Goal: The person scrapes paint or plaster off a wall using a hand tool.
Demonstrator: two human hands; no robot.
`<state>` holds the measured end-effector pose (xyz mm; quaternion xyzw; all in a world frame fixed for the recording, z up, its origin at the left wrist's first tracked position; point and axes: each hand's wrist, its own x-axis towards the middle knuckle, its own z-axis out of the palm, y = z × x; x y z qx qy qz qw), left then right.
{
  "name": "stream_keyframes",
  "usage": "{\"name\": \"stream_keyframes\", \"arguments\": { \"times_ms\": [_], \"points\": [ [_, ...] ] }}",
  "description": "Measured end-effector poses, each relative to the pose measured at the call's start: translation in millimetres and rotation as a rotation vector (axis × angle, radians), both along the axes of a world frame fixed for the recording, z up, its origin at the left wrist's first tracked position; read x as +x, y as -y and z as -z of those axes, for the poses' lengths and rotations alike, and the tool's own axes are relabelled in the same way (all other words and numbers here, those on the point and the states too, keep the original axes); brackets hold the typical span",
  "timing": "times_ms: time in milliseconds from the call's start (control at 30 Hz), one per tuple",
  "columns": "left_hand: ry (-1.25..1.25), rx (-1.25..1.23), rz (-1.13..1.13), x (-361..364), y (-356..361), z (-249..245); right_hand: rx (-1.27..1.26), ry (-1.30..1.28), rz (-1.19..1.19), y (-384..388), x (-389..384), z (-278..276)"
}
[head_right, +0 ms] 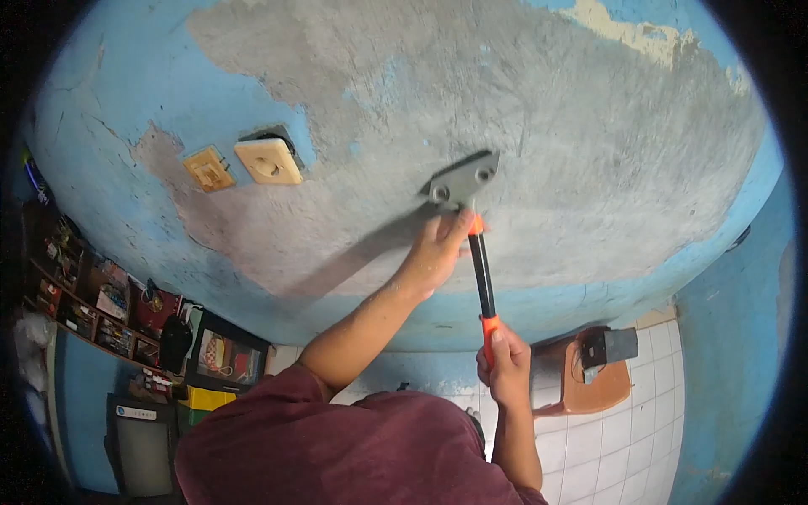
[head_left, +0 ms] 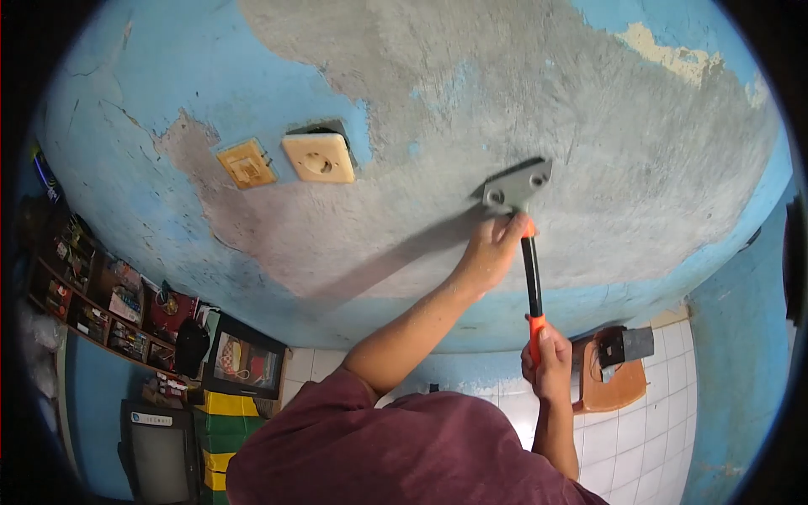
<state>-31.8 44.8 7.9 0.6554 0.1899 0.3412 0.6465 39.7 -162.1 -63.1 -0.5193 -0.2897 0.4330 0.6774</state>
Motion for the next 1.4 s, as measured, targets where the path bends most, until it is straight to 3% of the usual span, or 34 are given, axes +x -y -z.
{"name": "stream_keyframes", "arguments": {
  "times_ms": [67,233,500,867,1000,1200,1400],
  "points": [
    [-0.038,-0.085,-0.030,-5,8,1,-0.044,0.001,0.001,0,-6,-11],
    [0.094,-0.011,-0.062,-6,5,-34,-0.020,0.013,0.068,-16,-25,-36],
    [0.131,-0.050,-0.021,-9,4,-38,-0.039,0.033,0.129,-9,-40,-54],
    [0.210,-0.039,0.022,-8,-2,-50,-0.010,0.057,0.158,-13,-43,-66],
    [0.083,-0.119,0.038,-14,6,-39,-0.078,0.037,0.147,1,-44,-58],
    [0.084,-0.100,0.037,-13,0,-37,-0.060,0.033,0.154,3,-45,-57],
    [0.190,-0.085,0.023,-11,-1,-45,-0.012,0.047,0.201,-9,-50,-65]
  ]
}}
